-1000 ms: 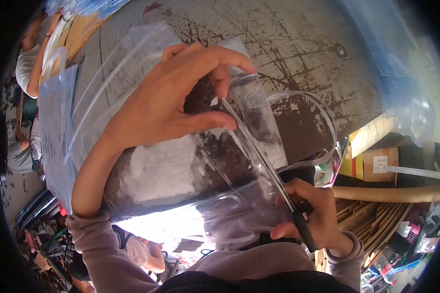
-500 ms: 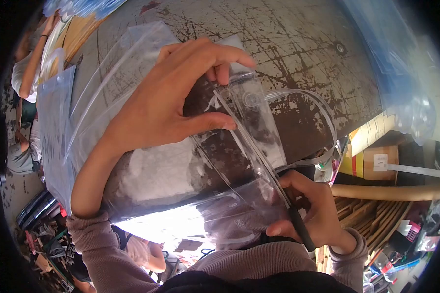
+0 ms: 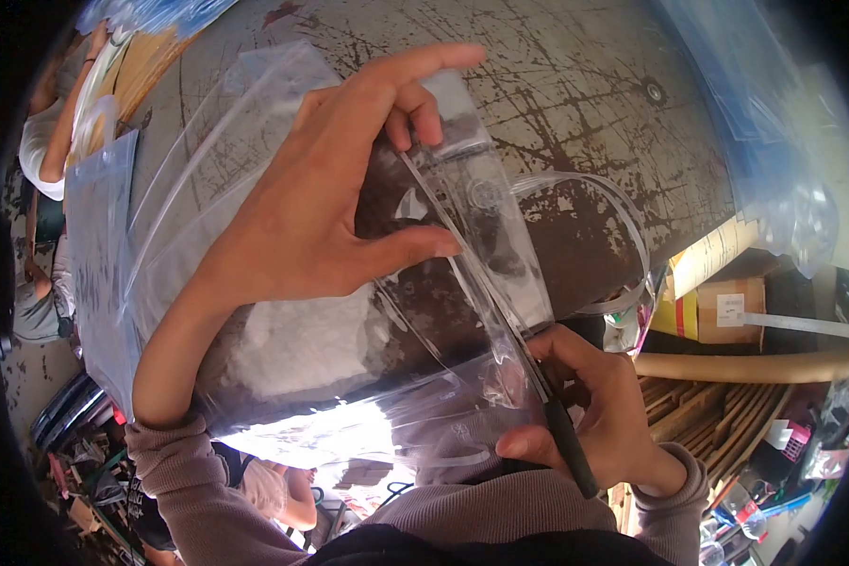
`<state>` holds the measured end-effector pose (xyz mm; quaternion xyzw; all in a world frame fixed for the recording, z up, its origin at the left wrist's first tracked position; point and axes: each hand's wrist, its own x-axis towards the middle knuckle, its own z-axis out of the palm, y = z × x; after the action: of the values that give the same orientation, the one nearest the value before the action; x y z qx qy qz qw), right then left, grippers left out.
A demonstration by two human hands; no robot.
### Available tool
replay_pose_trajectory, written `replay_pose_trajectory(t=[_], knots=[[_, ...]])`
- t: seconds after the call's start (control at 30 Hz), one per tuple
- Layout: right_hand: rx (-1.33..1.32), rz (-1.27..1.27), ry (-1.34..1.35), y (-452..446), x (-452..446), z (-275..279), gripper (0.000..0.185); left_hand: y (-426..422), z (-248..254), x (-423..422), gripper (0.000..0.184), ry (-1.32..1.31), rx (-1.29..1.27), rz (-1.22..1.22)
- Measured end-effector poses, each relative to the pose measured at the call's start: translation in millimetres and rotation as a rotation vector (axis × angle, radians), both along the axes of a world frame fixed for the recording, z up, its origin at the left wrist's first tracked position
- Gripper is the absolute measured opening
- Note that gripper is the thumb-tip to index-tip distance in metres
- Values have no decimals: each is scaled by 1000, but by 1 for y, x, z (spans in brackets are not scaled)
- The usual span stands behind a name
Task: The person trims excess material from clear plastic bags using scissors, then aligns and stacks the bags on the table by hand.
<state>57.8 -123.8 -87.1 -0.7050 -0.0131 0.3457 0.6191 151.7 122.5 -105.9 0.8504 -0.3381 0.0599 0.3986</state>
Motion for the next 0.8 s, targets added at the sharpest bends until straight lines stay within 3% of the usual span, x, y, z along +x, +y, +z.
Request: replay_pose_trajectory(t=[0.67, 0.8], knots=[[-14, -38, 22, 1, -1, -1, 68, -2, 2, -2, 94, 69, -19, 60], [-4, -47, 29, 4, 0, 1, 67, 0, 4, -2, 83, 62, 18, 26]])
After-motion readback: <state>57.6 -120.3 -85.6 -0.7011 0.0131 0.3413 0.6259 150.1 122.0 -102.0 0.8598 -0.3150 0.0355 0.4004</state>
